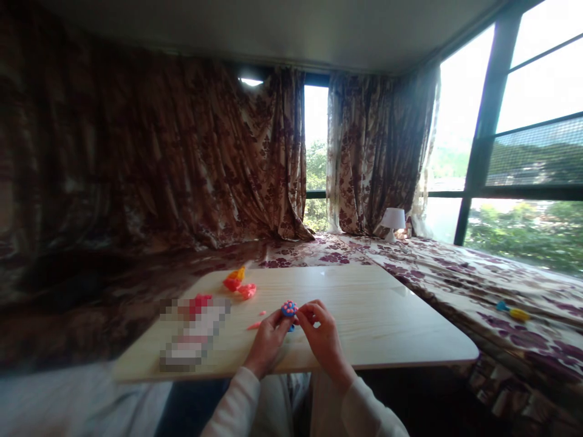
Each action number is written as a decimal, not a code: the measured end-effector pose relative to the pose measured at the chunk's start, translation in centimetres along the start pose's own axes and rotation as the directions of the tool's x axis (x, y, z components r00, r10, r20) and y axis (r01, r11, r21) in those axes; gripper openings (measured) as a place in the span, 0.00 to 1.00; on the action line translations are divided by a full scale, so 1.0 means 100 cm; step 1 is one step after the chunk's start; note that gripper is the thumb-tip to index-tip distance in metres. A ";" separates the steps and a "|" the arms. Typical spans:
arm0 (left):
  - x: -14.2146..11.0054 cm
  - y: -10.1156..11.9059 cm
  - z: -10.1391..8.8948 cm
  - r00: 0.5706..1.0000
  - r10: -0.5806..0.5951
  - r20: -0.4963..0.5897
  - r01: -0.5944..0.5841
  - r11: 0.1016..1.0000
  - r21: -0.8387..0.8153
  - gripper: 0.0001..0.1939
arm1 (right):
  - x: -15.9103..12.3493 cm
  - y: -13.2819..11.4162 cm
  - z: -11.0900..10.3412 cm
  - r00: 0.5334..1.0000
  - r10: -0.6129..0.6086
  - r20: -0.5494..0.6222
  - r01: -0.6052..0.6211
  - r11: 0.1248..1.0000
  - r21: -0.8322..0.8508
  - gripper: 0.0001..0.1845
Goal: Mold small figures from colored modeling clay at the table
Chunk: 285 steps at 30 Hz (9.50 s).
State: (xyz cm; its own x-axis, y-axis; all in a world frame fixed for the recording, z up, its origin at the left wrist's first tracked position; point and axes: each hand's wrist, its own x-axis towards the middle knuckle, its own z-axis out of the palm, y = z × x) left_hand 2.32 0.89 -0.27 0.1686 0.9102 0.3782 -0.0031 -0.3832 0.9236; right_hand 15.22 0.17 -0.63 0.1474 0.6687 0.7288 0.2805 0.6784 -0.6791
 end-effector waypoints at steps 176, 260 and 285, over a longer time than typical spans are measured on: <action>-0.003 -0.002 -0.002 0.998 -0.008 -0.065 0.004 0.998 -0.062 0.16 | -0.009 -0.013 -0.003 0.966 -0.226 0.128 0.253 0.930 -0.267 0.13; -0.005 0.003 0.001 0.998 0.045 -0.046 -0.039 0.992 0.119 0.15 | -0.007 -0.009 -0.005 0.977 -0.179 0.115 0.207 0.922 -0.326 0.09; -0.004 -0.001 0.001 0.999 0.020 -0.050 -0.010 0.982 0.191 0.16 | -0.007 -0.007 -0.003 0.989 -0.108 0.106 0.141 0.908 -0.394 0.07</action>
State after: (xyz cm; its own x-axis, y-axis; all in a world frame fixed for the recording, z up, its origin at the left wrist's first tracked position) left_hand 2.40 0.57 -0.49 0.1185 0.9091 0.3994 0.1837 -0.4153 0.8909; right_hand 15.22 -0.84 -0.67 0.0152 0.6198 0.7846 0.6494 0.5906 -0.4791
